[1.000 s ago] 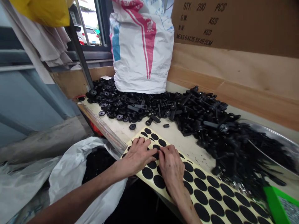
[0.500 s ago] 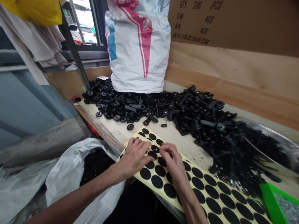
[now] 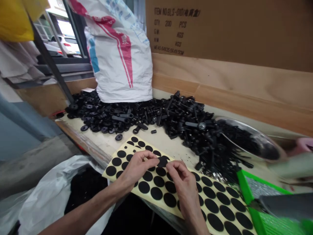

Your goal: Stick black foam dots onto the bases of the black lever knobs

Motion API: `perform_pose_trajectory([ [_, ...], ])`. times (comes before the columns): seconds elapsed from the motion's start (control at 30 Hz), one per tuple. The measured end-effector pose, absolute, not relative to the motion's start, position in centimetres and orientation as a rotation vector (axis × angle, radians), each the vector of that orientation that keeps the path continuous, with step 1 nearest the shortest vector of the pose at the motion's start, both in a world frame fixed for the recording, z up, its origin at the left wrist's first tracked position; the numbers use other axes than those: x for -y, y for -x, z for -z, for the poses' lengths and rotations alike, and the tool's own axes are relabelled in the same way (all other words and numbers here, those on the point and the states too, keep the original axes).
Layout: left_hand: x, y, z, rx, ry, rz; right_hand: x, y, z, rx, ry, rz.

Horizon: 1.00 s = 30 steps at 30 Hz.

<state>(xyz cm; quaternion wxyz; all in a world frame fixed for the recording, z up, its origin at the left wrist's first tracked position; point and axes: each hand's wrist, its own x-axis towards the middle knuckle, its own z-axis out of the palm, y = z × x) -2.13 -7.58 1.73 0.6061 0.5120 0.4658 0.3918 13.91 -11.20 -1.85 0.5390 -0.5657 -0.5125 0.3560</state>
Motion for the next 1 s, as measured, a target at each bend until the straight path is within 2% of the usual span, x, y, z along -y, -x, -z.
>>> perform_pose_trajectory([
  [0.13,7.6,-0.6,-1.5,-1.056,-1.291,-0.820,12.9,-15.6,1.7,1.204,1.370,-0.605],
  [0.3,4.8,-4.7,-1.2,-1.100,-1.745,-0.841,15.6,-16.5,2.5,1.192,1.257,0.226],
  [0.4,2.4,-9.2,-1.3,-1.089,-2.023,-0.836,16.2,-17.1,3.3,1.076,1.206,0.388],
  [0.53,0.0,-15.9,-1.0,-0.941,-2.080,-0.836,15.6,-18.2,4.3,0.918,1.288,0.295],
  [0.63,-0.9,-17.4,-0.8,-0.871,-2.003,-0.856,15.3,-19.0,5.1,0.850,1.312,0.176],
  [0.83,0.1,-8.2,-2.7,-0.785,-1.741,-0.822,15.3,-19.6,5.3,0.722,1.334,-0.150],
  [1.0,3.0,-1.0,-3.6,-0.597,-1.298,-0.654,14.4,-18.5,2.9,0.846,1.193,-0.753],
])
